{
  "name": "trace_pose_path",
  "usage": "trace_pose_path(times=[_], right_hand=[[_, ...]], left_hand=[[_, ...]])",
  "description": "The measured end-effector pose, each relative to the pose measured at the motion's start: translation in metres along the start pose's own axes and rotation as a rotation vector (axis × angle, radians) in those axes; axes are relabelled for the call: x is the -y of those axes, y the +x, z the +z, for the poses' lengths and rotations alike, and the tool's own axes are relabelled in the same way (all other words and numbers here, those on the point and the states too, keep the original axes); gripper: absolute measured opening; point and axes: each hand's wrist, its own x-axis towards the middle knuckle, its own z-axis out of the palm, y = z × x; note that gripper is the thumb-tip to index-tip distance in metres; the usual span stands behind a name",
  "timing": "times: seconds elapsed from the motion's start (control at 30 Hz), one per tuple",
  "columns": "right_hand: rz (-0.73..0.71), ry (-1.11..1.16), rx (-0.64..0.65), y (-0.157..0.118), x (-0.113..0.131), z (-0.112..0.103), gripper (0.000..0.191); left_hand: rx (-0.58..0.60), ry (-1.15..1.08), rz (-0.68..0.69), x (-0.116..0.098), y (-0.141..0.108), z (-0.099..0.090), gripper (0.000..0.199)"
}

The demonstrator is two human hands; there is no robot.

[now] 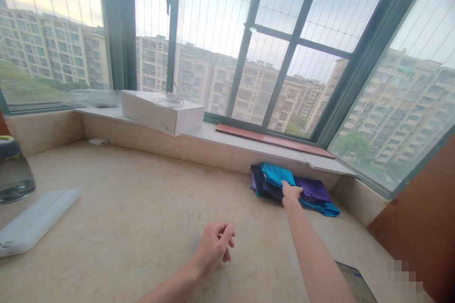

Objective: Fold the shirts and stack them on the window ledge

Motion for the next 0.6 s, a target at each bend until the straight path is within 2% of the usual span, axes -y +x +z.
trace_pose_path(times=[0.1, 0.23, 0.3, 0.37, 0.47, 0.53, 0.6], right_hand=[[-0.034, -0.222, -0.018, 0.000, -0.016, 0.009, 0.065], [-0.321, -0.769, 0.068, 0.004, -0.043, 0.020, 0.056], [-0.380, -0.915, 0.143, 0.009, -0.053, 0.021, 0.056], [-0.379, -0.948, 0.194, 0.014, -0.055, 0.017, 0.054], [-0.368, -0.902, 0.247, 0.017, -0.046, 0.010, 0.051], [-0.374, -0.862, 0.270, 0.009, -0.034, 0.007, 0.051], [-0.424, -0.785, 0.237, -0.008, -0.020, 0.007, 0.049]], left_hand=[[0.013, 0.006, 0.021, 0.002, -0.003, 0.003, 0.048], [0.030, 0.030, 0.006, 0.007, -0.006, 0.007, 0.048], [0.039, 0.049, 0.002, 0.007, -0.006, 0.007, 0.048], [0.031, 0.069, 0.004, 0.006, -0.006, 0.006, 0.047], [0.011, 0.115, 0.025, 0.003, -0.005, 0.003, 0.046], [0.018, 0.176, 0.058, 0.002, -0.005, -0.001, 0.045], [0.030, 0.310, 0.147, 0.000, -0.004, -0.007, 0.043]])
